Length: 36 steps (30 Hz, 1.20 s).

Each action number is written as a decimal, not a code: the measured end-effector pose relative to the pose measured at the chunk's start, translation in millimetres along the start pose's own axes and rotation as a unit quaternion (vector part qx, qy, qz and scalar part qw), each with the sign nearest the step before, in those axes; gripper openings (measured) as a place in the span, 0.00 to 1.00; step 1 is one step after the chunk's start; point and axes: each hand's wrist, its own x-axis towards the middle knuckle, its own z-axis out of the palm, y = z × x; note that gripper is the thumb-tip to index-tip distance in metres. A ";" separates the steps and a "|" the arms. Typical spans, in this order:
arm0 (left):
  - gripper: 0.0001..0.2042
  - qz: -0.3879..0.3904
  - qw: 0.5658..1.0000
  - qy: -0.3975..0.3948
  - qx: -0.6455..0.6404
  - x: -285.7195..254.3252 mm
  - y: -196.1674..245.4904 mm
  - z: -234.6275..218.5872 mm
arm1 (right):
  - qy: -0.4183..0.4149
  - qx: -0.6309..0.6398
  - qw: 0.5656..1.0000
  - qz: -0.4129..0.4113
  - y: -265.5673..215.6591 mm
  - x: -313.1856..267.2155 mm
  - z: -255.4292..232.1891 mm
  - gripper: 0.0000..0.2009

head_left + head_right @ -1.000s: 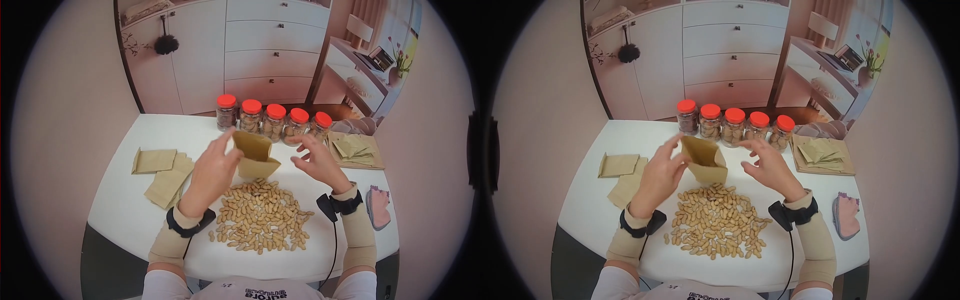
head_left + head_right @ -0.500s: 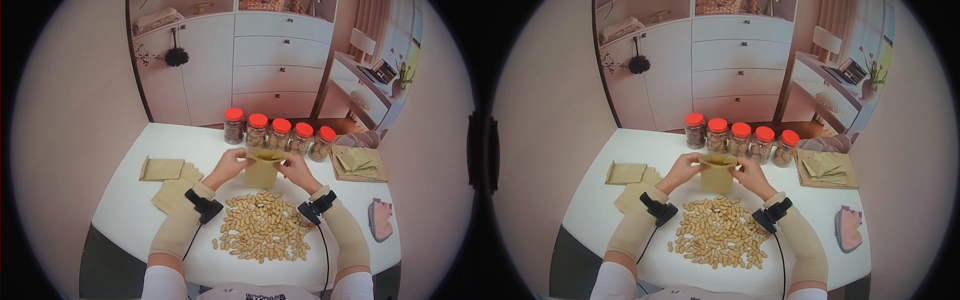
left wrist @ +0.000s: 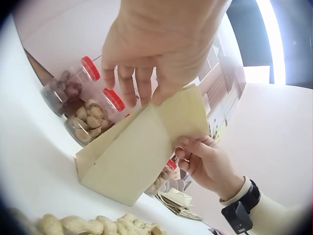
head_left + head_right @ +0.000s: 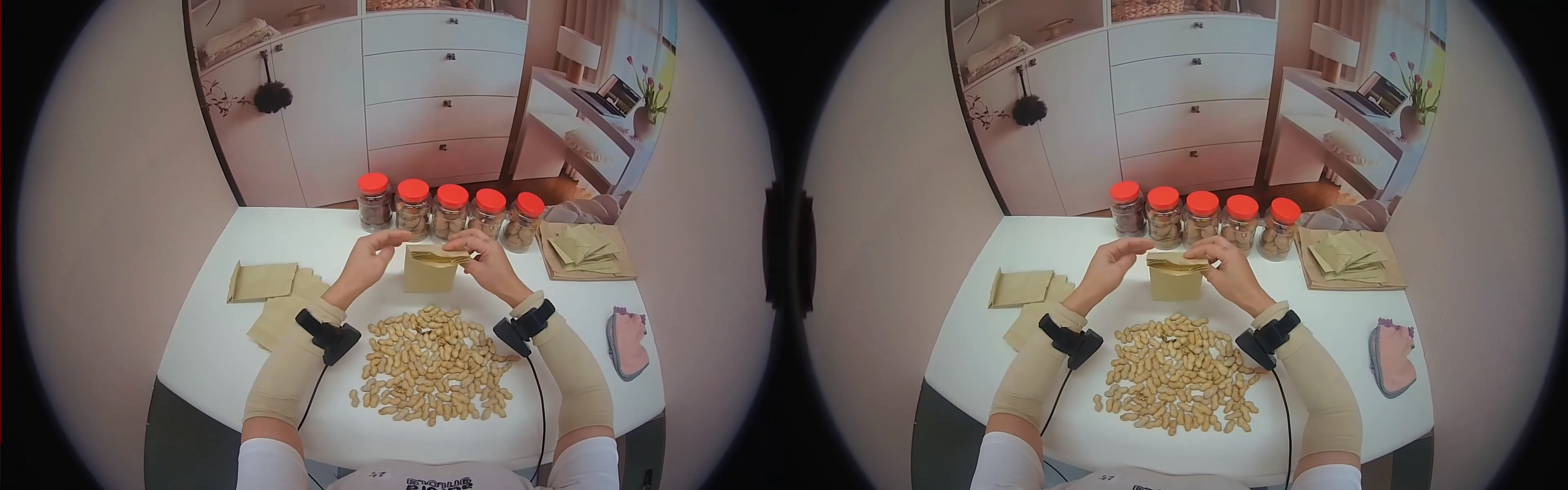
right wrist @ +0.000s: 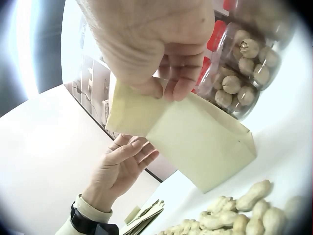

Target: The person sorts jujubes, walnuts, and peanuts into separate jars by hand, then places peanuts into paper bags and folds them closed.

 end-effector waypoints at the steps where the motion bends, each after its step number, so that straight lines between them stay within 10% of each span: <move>1: 0.13 0.000 1.000 -0.001 0.000 2.0 -0.2 -1.2 | 0.001 0.000 1.000 0.001 0.5 -0.5 -0.3 0.17; 10: 0.18 -0.125 0.975 -0.070 0.170 20.9 -12.4 9.2 | -0.032 -0.298 0.954 -0.024 -14.0 -19.9 -1.6 0.20; 19: 0.06 0.237 0.895 0.019 0.378 4.5 1.5 49.4 | -0.018 -0.094 0.956 0.277 -5.9 12.5 0.0 0.19; 27: 0.11 0.193 0.912 -0.068 0.355 -7.2 18.2 60.2 | -0.071 -0.252 0.964 0.046 -11.0 42.0 -18.0 0.09; 36: 0.15 0.063 0.901 -0.216 0.372 9.8 -15.5 69.1 | -0.084 -0.360 0.929 0.001 -2.2 78.5 -23.9 0.06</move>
